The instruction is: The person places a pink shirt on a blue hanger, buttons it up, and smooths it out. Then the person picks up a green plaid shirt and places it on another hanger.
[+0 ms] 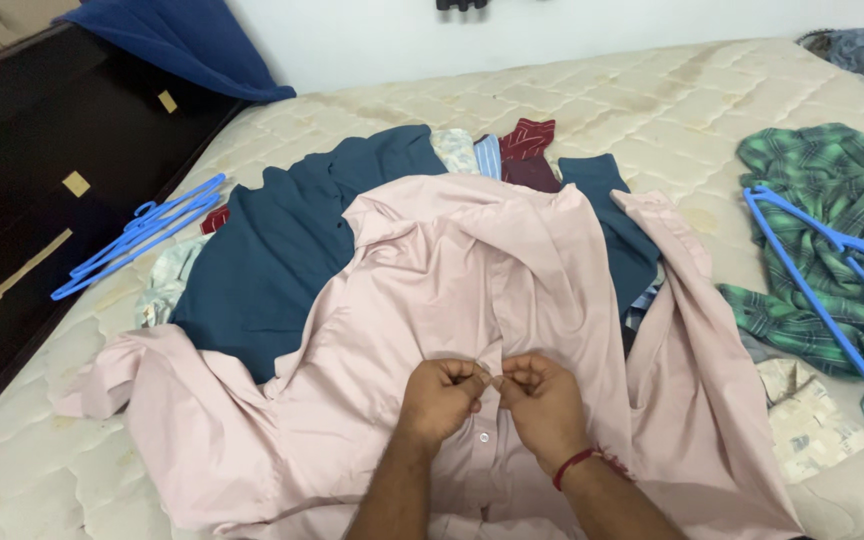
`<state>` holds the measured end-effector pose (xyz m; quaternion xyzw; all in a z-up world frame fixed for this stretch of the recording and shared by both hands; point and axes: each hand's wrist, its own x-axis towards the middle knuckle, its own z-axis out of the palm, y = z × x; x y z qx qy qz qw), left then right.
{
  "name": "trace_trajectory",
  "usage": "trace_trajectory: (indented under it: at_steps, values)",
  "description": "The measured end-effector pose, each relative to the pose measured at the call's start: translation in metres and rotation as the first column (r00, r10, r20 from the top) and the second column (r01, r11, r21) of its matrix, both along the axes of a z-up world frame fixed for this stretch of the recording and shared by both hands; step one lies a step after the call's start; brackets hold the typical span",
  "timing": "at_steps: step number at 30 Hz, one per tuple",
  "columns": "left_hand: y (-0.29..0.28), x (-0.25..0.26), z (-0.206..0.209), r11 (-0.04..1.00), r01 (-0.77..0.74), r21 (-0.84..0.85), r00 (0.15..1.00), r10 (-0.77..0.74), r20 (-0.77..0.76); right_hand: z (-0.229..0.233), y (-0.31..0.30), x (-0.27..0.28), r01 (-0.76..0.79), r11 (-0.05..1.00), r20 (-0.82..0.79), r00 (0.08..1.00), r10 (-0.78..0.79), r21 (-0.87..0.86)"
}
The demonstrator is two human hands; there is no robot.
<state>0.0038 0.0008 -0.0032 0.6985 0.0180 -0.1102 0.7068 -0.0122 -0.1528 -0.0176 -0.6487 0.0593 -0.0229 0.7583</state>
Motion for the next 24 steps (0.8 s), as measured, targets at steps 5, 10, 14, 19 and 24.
trace_trajectory:
  at_steps: [5,10,14,19,24]
  values:
    - [0.006,0.001,0.007,0.999,0.048,0.002,0.992,-0.047,-0.118,-0.009,-0.007,0.003,-0.094,0.949,-0.186,0.97,0.155,0.302]
    - [0.005,0.007,0.009,0.992,0.088,0.092,0.988,-0.076,-0.133,-0.011,-0.008,0.008,-0.182,0.982,-0.037,0.982,0.184,0.058]
    - [0.0,0.002,0.02,0.988,-0.003,0.156,1.0,0.008,-0.03,0.007,-0.021,0.012,-0.248,0.953,-0.134,0.965,0.226,-0.175]
    - [-0.02,0.003,0.054,0.85,-0.346,0.398,0.906,0.193,0.376,0.034,-0.05,0.022,-0.218,0.899,-0.166,0.972,0.166,-0.379]
    - [-0.045,0.023,0.075,0.611,-0.291,0.736,0.894,-0.1,0.436,0.038,-0.053,0.043,0.072,0.997,0.276,0.959,-0.069,-0.004]
